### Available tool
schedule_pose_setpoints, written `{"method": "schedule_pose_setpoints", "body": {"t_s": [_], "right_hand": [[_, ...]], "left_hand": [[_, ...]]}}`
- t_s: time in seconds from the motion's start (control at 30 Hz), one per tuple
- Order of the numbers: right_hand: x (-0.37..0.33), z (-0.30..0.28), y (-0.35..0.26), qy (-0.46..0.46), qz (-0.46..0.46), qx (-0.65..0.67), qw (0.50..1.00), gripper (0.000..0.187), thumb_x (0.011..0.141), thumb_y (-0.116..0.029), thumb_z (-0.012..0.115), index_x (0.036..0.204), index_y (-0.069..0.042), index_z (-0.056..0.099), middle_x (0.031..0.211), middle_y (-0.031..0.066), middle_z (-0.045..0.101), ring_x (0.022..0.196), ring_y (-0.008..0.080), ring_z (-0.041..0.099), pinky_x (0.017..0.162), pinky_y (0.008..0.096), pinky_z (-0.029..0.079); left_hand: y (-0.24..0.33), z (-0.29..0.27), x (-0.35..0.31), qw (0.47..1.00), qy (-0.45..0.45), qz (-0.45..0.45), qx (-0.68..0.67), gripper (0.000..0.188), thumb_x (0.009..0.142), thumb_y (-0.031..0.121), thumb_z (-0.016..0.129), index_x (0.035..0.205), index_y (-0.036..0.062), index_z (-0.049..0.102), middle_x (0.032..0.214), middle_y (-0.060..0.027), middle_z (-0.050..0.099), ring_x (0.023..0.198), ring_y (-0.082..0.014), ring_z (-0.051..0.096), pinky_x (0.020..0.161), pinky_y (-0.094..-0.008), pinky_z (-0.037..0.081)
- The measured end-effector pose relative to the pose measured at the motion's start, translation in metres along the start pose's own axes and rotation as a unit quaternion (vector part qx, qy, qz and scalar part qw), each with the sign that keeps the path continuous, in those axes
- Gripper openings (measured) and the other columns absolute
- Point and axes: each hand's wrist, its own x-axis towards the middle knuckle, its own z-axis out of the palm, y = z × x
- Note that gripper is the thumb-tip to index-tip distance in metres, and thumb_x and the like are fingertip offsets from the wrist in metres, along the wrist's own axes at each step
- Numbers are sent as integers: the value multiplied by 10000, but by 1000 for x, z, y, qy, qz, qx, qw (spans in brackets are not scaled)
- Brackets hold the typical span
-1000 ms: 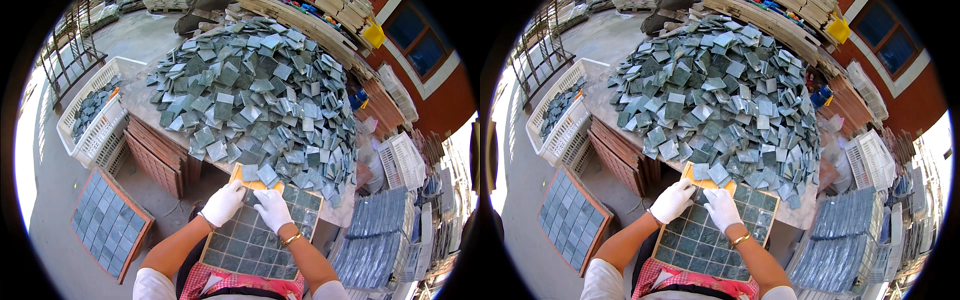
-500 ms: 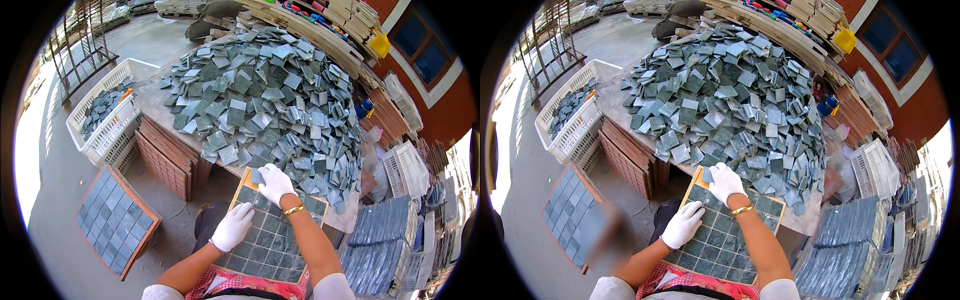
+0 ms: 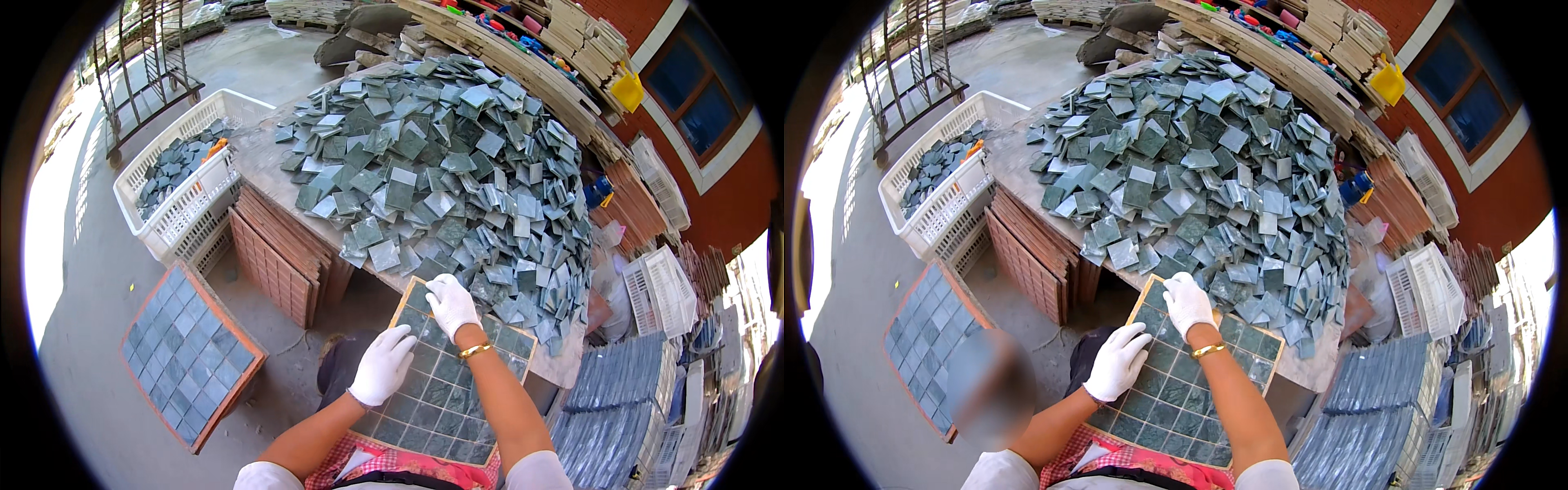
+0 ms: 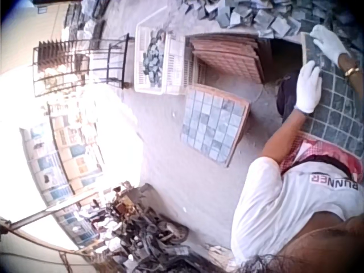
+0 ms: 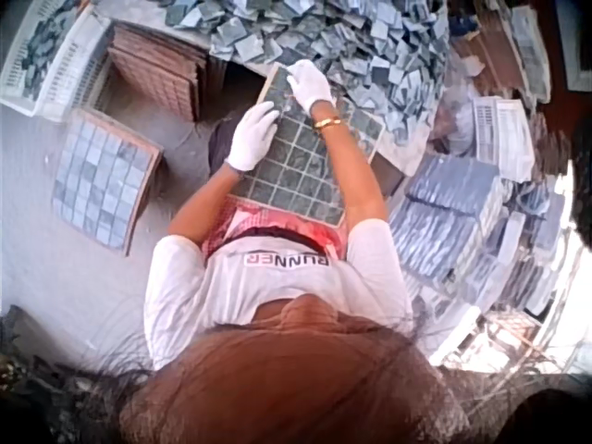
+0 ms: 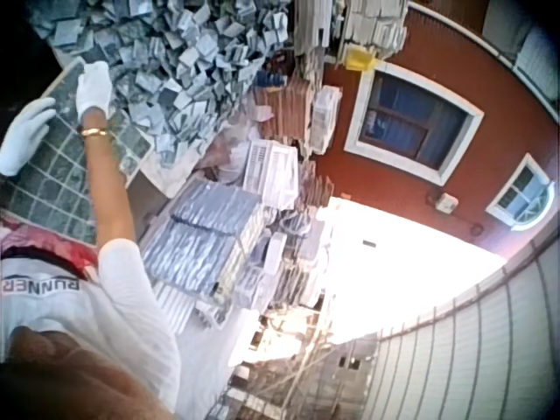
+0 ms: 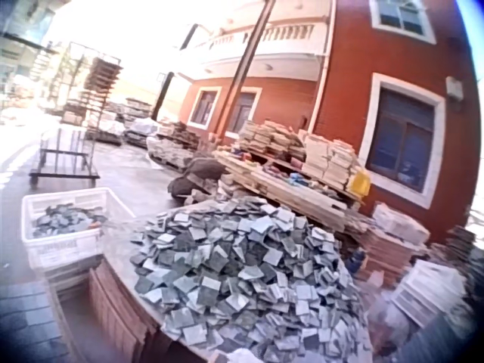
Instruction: The person puts on white gloves and arranges small square tiles onto a gridded board. They handle the tiles one by one, placing them into the grid cells to form a complete tiled panel.
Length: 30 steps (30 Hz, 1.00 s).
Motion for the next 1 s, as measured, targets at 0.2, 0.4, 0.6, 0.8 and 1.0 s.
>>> {"method": "schedule_pose_setpoints", "body": {"t_s": [0.2, 0.4, 0.6, 0.8, 1.0], "right_hand": [[-15, -32, 22, 101, 30, -19, 994, 292, 834, -211, 638, 1088, -67, 618, 1074, 174, 616, 983, 346, 603, 834, 425, 496], [-27, -28, 4, 1, 61, -161, 985, 559, 762, -384, 733, 1190, -96, 519, 1076, 138, 556, 997, 321, 599, 797, 431, 520], [-26, -31, 14, -10, 3, -198, 980, 316, 842, -263, 641, 1105, -99, 578, 1060, 116, 576, 937, 319, 611, 767, 426, 528], [-38, -39, 39, 195, 10, -27, 980, 169, 871, -112, 573, 1023, -84, 641, 948, 130, 663, 845, 288, 638, 729, 396, 512], [-50, -16, 46, 101, 45, 159, 981, 156, 896, -112, 554, 983, -57, 670, 792, 121, 659, 608, 197, 633, 615, 330, 499]], "left_hand": [[-12, -11, 54, 994, -25, 28, 107, 493, 783, 107, 648, 1253, 7, 535, 1341, -148, 496, 1285, -327, 422, 1086, -444, 316], [-21, 20, 62, 977, -120, 29, 176, 648, 839, 339, 637, 1393, 71, 433, 1455, -91, 427, 1371, -265, 349, 1128, -487, 231], [-32, 17, 87, 972, -126, 50, 192, 570, 847, 316, 626, 1351, 105, 462, 1391, -72, 468, 1315, -265, 390, 1085, -477, 275], [-31, 24, 73, 974, -84, 48, 204, 587, 829, 376, 634, 1318, 83, 495, 1385, -76, 472, 1311, -269, 392, 1093, -472, 268], [-16, 35, 98, 981, -84, 14, 175, 460, 828, 268, 642, 1227, 63, 538, 1281, -123, 524, 1254, -322, 425, 1041, -451, 319]]}}
